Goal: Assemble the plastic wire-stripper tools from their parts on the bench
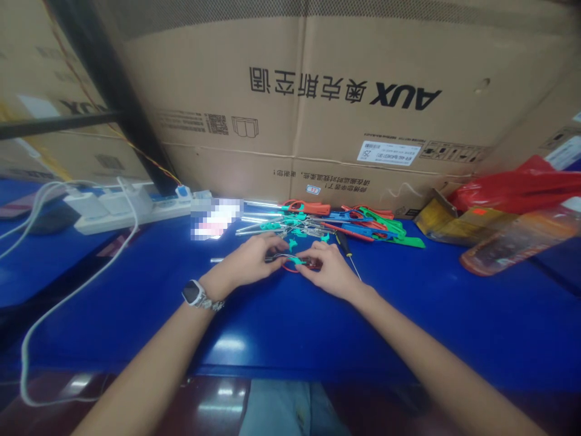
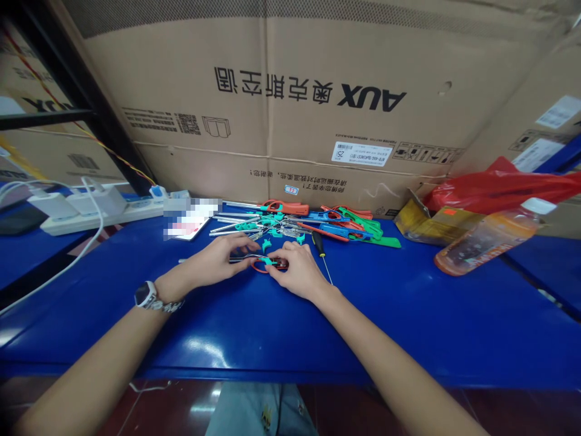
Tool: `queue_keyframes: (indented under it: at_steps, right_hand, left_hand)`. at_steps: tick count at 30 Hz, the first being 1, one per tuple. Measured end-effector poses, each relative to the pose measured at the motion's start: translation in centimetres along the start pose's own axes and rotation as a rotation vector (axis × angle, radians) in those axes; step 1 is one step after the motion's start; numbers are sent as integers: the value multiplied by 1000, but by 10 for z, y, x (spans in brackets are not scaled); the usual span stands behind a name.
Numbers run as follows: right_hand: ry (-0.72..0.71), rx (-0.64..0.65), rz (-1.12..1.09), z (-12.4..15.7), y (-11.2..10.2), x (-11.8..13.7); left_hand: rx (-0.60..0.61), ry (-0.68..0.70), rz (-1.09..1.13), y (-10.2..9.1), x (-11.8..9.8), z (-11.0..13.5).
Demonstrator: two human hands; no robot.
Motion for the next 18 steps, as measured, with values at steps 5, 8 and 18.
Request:
queue_keyframes:
  at_steps: [5, 8, 18]
  right_hand:
    - [-5, 1, -24, -1, 1, -2]
    - [17, -13, -86, 0, 1, -6]
    - [71, -72, -61, 7, -1, -8]
  left_hand:
    - [-3, 62, -81, 9, -11, -5]
    - [16, 46, -89, 12, -11, -7]
    - [25, 75, -38, 9, -4, -4]
Point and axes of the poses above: each hand's wrist, its own z-axis away from the middle knuckle, its own y-axis out of the palm, x = y × z, the point moved 5 cm from there along -z, towards the middle knuckle, and after that the axes turned 4 degrees about y, right-handed, at the moved point
